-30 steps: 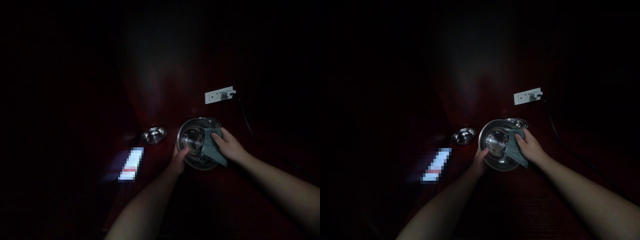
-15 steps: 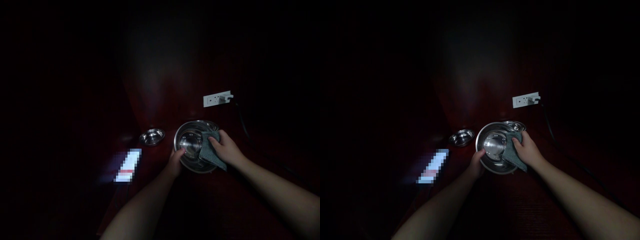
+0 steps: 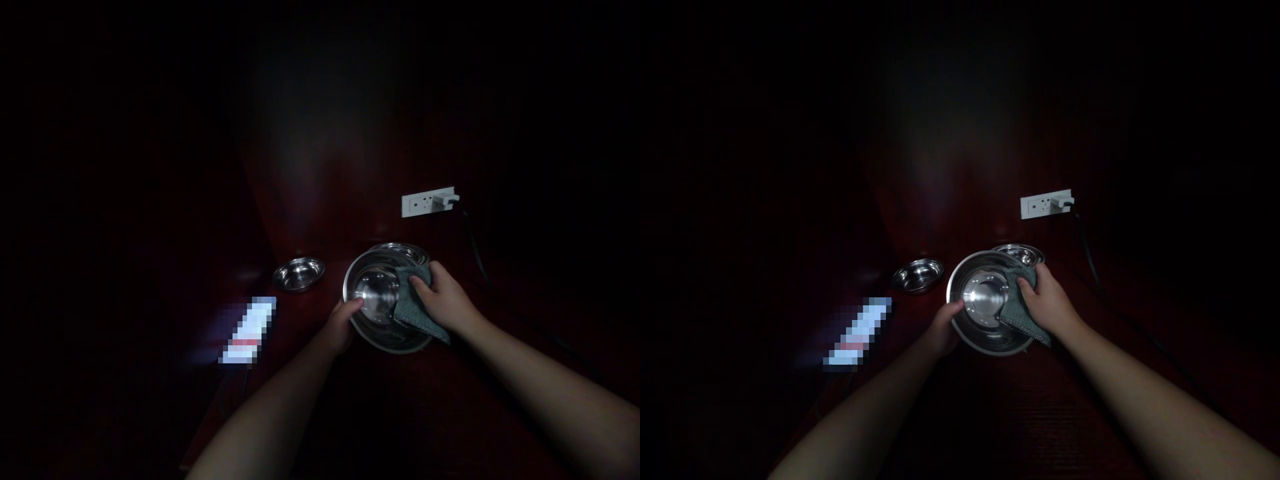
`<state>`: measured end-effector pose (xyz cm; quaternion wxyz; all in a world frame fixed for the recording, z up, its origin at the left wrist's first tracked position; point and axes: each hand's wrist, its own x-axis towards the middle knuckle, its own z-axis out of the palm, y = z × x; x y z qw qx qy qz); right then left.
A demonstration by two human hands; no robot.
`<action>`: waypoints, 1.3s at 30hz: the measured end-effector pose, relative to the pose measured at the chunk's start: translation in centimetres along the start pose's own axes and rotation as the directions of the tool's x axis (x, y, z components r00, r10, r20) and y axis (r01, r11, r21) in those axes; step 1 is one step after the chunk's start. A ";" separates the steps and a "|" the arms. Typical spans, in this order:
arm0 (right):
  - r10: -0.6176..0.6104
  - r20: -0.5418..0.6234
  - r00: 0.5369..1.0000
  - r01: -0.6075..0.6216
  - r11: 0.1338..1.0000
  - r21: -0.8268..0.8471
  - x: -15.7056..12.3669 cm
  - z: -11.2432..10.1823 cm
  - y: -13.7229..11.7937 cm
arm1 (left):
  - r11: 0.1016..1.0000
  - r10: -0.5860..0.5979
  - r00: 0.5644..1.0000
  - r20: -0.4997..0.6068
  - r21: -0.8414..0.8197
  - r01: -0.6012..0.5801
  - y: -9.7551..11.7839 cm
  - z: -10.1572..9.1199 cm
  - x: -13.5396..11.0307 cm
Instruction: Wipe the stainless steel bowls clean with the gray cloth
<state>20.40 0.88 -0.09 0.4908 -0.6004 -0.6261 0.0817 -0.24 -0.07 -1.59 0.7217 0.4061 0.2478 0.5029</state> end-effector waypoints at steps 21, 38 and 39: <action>0.112 0.000 0.994 -0.112 0.989 0.102 0.3 -0.1 -0.2 | 0.981 0.178 0.981 0.081 0.063 -0.183 -0.7 0.3 -0.4; 0.059 0.015 0.998 -0.060 0.995 0.083 0.3 0.0 0.3 | 0.990 0.123 0.989 0.084 0.061 -0.128 -0.2 0.0 -0.1; 0.058 0.018 0.998 -0.059 0.995 0.084 0.4 0.0 0.3 | 0.990 0.120 0.990 0.077 0.064 -0.125 -0.2 0.0 0.0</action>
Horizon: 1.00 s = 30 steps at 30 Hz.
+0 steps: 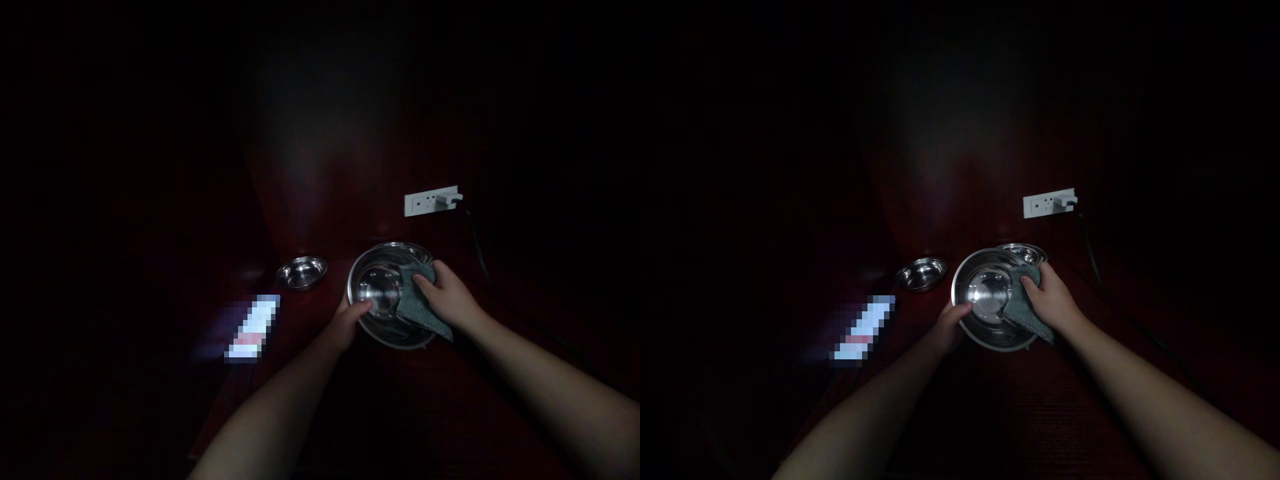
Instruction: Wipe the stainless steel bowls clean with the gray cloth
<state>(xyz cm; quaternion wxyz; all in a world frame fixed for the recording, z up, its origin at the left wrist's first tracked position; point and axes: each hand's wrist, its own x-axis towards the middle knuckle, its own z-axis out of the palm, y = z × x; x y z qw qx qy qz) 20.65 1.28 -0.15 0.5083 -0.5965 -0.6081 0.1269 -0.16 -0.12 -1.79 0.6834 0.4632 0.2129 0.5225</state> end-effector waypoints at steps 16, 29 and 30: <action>-0.080 0.011 0.997 0.080 0.997 -0.021 -0.3 -0.6 -0.4 | 1.000 0.009 1.000 -0.001 -0.005 -0.009 -0.2 -0.3 0.0; -0.047 0.020 0.999 0.049 0.992 -0.114 -0.1 -0.6 -0.3 | 0.999 0.012 0.999 -0.037 0.035 -0.011 -0.1 0.0 0.2; -0.055 0.020 0.998 0.056 0.992 -0.111 -0.1 -0.6 -0.2 | 0.999 0.011 0.999 -0.037 0.033 -0.009 0.0 0.1 0.1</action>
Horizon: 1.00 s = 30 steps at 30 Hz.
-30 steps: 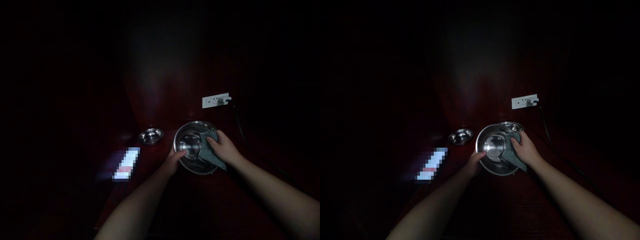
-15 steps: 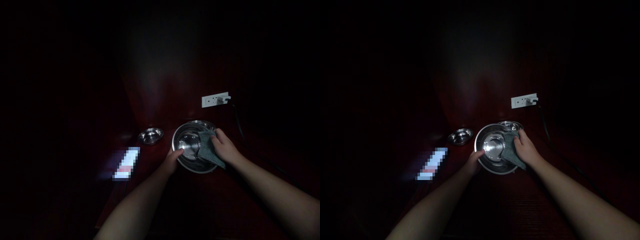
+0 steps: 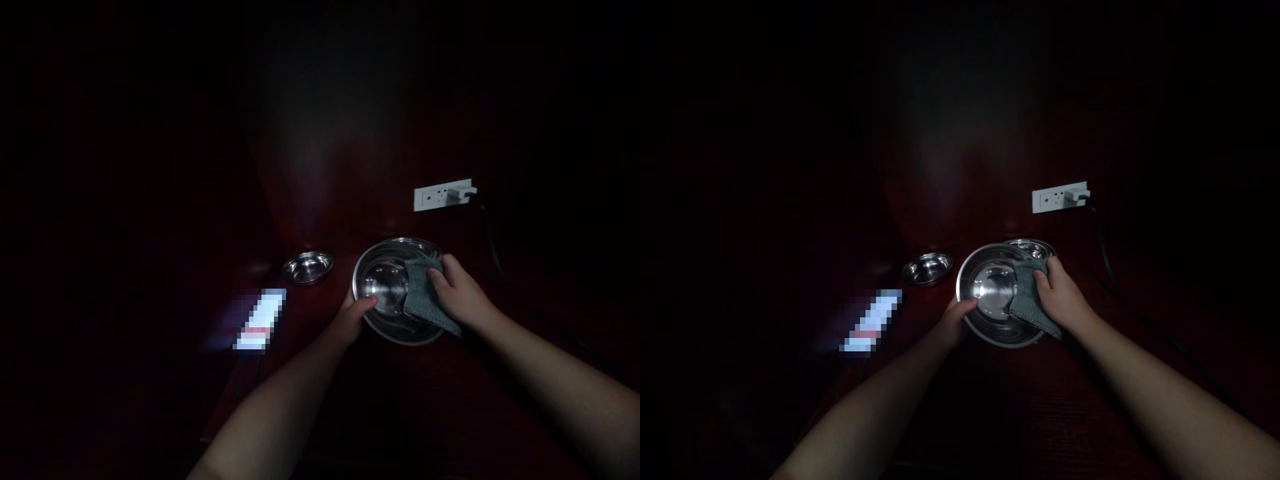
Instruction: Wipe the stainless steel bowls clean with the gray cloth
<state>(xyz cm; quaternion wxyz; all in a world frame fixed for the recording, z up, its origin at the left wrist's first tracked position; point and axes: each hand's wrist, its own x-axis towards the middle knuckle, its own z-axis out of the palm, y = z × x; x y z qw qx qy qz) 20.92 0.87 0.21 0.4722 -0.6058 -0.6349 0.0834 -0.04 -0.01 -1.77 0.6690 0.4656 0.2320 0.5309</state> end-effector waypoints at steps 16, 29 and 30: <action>-0.045 0.012 0.999 0.045 0.998 -0.041 -0.1 -0.3 -0.2 | 0.999 -0.044 0.993 0.109 0.008 0.044 1.1 0.1 -0.2; -0.084 0.033 0.996 0.085 0.996 -0.034 0.0 -0.6 -0.6 | 0.991 -0.137 0.985 0.100 0.006 0.137 1.6 0.1 -0.5; -0.081 0.036 0.996 0.082 0.996 -0.033 0.0 -0.6 -0.6 | 0.989 -0.147 0.985 0.094 0.006 0.147 1.6 0.0 -0.5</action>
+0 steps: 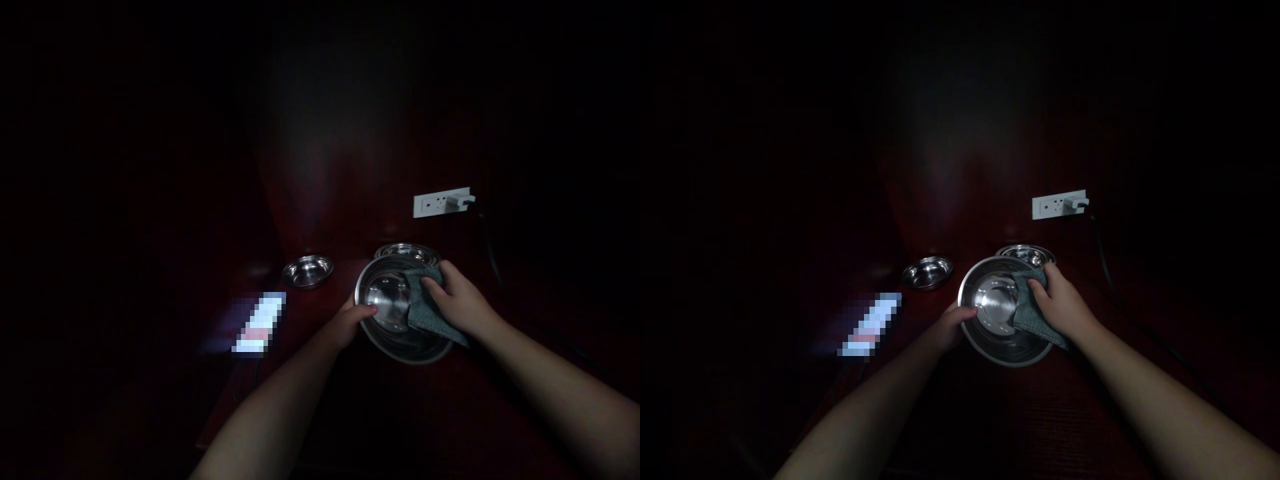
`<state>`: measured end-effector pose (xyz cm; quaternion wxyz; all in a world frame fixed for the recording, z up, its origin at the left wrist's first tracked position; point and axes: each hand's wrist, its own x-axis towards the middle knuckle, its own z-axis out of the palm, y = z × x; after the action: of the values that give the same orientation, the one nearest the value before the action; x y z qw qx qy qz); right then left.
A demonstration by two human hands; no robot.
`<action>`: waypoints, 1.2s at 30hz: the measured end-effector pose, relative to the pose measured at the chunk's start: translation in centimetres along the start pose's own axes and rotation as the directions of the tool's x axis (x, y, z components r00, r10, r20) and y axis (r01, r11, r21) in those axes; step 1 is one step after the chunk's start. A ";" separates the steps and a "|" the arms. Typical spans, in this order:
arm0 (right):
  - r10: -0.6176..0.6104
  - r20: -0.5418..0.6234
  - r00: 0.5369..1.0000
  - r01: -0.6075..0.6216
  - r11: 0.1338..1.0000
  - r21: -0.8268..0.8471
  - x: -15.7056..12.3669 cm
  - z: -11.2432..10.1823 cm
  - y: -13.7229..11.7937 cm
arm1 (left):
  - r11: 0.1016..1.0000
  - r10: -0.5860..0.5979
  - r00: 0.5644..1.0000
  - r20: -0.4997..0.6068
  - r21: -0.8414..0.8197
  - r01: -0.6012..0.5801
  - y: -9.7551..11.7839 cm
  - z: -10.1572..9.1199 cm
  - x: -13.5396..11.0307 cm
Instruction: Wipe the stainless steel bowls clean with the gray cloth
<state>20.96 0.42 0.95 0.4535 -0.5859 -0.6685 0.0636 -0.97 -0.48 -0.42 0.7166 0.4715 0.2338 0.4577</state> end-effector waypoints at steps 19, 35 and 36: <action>0.086 -0.016 0.996 -0.085 0.995 0.059 0.4 0.0 0.7 | 0.988 0.155 0.986 -0.060 0.033 -0.154 -1.3 -0.5 0.3; 0.210 -0.069 0.975 -0.199 0.970 0.143 0.4 0.8 1.4 | 0.975 0.195 0.981 0.006 0.108 -0.195 -1.8 0.4 1.0; 0.214 -0.071 0.974 -0.203 0.970 0.135 0.4 0.8 1.4 | 0.977 0.187 0.982 0.001 0.105 -0.186 -1.8 0.3 1.0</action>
<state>21.45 1.50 -0.16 0.5086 -0.6250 -0.5781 0.1283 0.52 0.00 -1.76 0.6438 0.5260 0.2153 0.5123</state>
